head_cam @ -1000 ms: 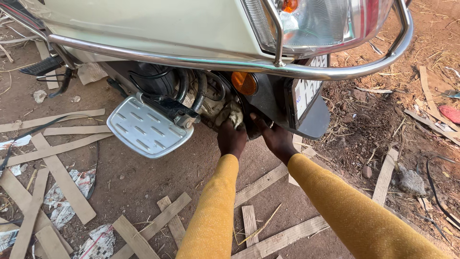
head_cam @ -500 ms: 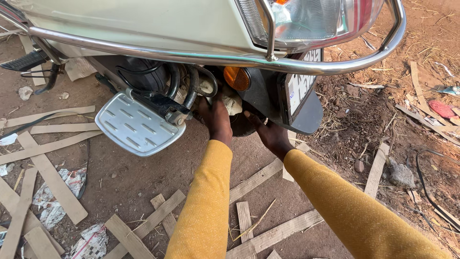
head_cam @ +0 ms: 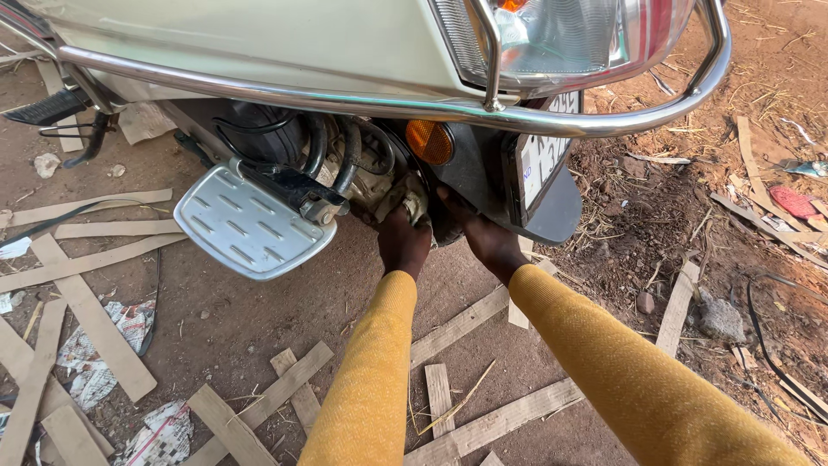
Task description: The person wipes the seat of a white motorcycle with a cloth, then moves to the front to clean the headlight, front guard, and engine area. The person uses a cloth to wipe various parts of the motorcycle, including the footrest and front fairing.
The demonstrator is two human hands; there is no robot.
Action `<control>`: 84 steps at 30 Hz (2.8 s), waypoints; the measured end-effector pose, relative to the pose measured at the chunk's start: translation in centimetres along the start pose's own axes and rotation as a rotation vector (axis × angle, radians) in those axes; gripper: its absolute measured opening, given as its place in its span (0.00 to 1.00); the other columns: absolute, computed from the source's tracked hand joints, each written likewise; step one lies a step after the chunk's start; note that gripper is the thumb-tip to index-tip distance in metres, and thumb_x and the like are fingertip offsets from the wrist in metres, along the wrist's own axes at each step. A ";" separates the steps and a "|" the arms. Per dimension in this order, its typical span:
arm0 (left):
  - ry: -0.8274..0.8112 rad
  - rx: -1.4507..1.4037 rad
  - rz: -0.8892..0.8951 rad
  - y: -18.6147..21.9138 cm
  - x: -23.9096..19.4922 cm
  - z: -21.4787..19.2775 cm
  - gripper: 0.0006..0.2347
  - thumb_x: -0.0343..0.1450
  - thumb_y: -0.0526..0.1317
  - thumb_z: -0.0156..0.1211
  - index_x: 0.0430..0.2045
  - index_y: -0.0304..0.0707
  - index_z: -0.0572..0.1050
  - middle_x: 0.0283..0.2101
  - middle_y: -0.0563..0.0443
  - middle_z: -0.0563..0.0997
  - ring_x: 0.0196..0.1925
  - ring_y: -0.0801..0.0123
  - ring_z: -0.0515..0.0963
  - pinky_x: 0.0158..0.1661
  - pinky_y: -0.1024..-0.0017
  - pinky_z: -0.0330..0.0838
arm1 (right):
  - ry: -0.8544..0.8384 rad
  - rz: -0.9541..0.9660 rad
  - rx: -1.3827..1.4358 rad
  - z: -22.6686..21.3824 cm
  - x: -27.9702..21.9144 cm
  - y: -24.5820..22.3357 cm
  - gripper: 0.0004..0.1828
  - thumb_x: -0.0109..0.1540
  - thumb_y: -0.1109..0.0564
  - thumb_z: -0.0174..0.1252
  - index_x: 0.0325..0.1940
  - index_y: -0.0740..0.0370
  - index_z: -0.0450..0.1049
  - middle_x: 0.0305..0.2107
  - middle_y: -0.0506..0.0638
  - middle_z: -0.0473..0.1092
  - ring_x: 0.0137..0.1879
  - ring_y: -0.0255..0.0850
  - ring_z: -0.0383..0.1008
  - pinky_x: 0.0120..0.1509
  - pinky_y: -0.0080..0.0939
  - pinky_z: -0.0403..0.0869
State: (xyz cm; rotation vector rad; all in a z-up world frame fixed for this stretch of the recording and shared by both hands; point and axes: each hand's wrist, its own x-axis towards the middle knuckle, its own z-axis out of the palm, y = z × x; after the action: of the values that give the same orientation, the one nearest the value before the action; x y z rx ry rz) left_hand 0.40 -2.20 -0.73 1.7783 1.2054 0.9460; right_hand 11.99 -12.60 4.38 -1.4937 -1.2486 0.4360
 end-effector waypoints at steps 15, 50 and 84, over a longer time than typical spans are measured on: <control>0.091 -0.496 -0.073 4.3 1.5 -3.0 0.09 0.70 0.36 0.57 0.39 0.28 0.77 0.38 0.39 0.82 0.38 0.61 0.82 0.46 0.60 0.74 | 0.097 0.029 -0.416 0.4 -1.8 -0.6 0.31 0.65 0.37 0.61 0.57 0.68 0.72 0.46 0.64 0.76 0.54 0.53 0.76 0.60 0.52 0.72; -0.043 -0.047 0.026 -2.1 -0.8 0.2 0.14 0.67 0.38 0.63 0.45 0.33 0.78 0.50 0.36 0.81 0.52 0.47 0.81 0.52 0.57 0.74 | 0.060 0.158 -0.249 1.0 -1.0 0.4 0.34 0.62 0.40 0.64 0.62 0.67 0.68 0.52 0.63 0.73 0.60 0.52 0.74 0.66 0.52 0.70; -0.117 0.013 -0.104 -1.5 -3.3 1.2 0.16 0.73 0.44 0.51 0.45 0.29 0.76 0.41 0.38 0.85 0.36 0.60 0.87 0.42 0.67 0.79 | -0.102 0.459 -0.652 0.2 -1.9 3.6 0.49 0.59 0.35 0.64 0.71 0.69 0.54 0.44 0.69 0.75 0.51 0.62 0.78 0.58 0.58 0.76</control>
State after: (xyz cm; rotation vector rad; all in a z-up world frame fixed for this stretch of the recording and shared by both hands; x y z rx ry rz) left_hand 0.03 -5.16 -3.11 1.7385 1.2192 0.7653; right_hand 12.78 -13.56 0.49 -2.3608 -1.1781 0.4247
